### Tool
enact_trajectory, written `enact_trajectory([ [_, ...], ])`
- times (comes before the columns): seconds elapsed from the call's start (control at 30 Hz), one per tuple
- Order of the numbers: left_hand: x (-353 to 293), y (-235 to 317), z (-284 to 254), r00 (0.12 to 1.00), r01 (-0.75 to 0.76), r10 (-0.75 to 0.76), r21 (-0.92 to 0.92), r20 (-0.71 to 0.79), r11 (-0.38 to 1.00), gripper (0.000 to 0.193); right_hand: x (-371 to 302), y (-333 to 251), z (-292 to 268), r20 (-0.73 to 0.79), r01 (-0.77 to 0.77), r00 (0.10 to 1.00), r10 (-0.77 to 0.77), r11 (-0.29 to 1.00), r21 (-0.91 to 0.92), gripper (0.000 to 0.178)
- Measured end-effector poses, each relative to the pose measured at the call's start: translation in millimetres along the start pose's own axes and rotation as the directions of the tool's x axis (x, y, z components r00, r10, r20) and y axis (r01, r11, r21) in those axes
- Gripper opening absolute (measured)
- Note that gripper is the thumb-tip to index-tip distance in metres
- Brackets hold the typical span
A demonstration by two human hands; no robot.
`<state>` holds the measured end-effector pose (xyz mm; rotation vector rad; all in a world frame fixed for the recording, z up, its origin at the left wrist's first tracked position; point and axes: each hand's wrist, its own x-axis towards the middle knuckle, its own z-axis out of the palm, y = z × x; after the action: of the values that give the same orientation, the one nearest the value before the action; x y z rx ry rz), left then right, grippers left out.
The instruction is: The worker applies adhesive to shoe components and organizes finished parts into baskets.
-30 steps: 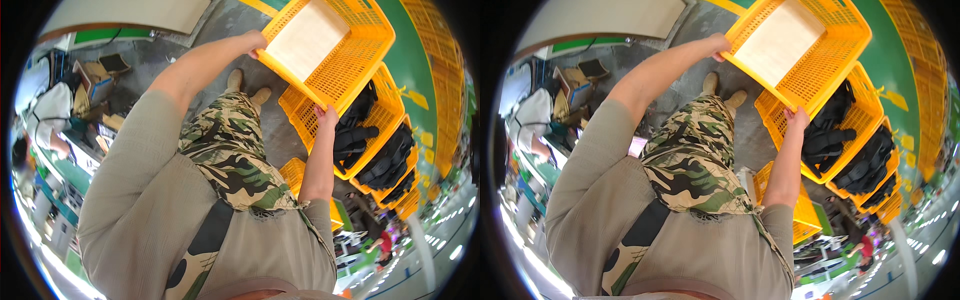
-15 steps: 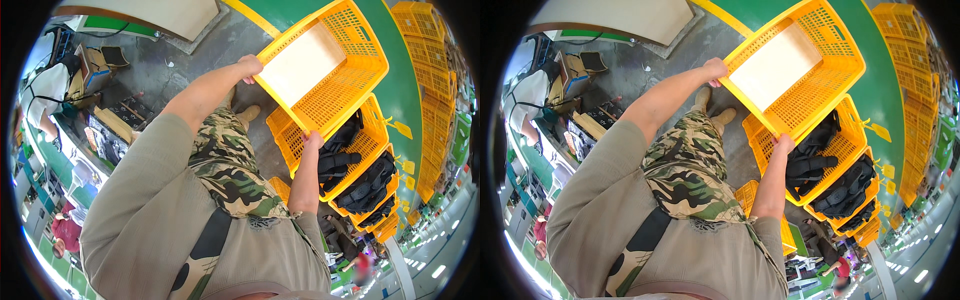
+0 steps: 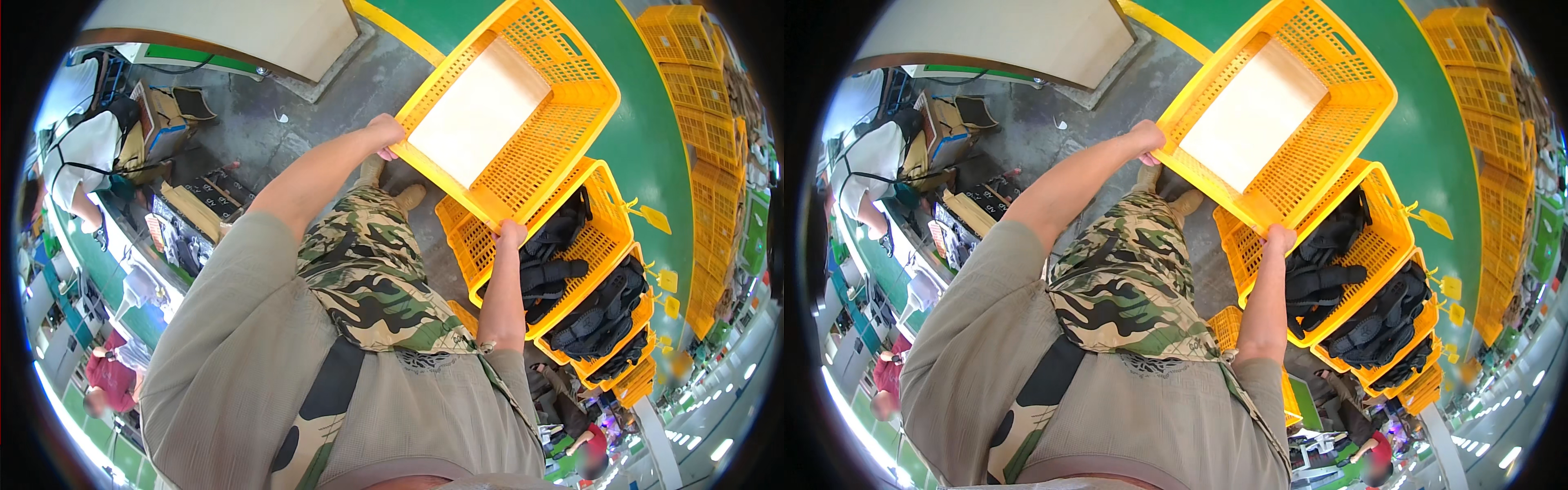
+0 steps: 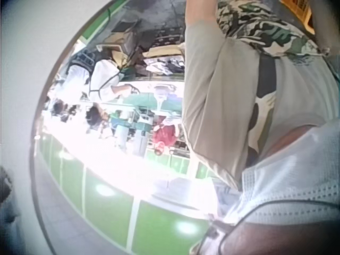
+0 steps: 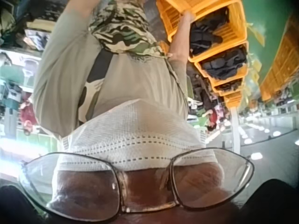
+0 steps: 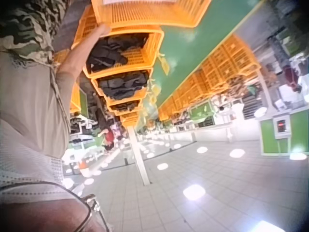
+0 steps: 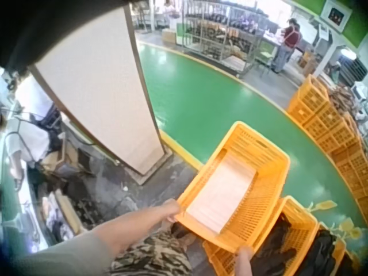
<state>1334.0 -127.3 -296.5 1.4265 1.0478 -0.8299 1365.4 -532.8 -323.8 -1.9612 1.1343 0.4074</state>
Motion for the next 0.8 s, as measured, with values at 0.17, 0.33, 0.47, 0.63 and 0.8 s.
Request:
enact_trajectory([
  [0.17, -3.8, -28.1, -24.2, 0.997, 0.031, -0.036, -0.074, -0.068, 0.997, 0.022, -11.2, -14.9, 10.8, 0.170, 0.065, 0.985, -0.041, 0.989, -0.136, 0.026],
  [0.33, -12.1, -66.5, -54.9, 0.993, 0.042, -0.057, -0.142, -0.108, 0.989, 0.021, -30.9, -18.0, 33.7, 0.288, 0.122, 0.954, -0.078, 0.983, -0.138, 0.020],
  [0.47, -16.8, -93.2, -88.1, 0.992, 0.021, -0.039, -0.155, -0.117, 0.988, 0.026, -38.3, -0.3, 60.6, 0.338, 0.179, 0.934, -0.117, 0.971, -0.158, 0.015],
  [0.63, -16.3, -128.4, -145.8, 0.978, 0.032, -0.075, -0.217, -0.193, 0.976, 0.034, -99.0, -4.7, 89.9, 0.493, 0.180, 0.867, -0.074, 0.969, -0.170, 0.014],
  [0.8, -12.9, -160.3, -223.0, 0.970, 0.097, -0.135, -0.188, -0.201, 0.977, 0.032, -164.2, 1.5, 133.6, 0.562, 0.231, 0.824, -0.073, 0.949, -0.216, 0.025],
])
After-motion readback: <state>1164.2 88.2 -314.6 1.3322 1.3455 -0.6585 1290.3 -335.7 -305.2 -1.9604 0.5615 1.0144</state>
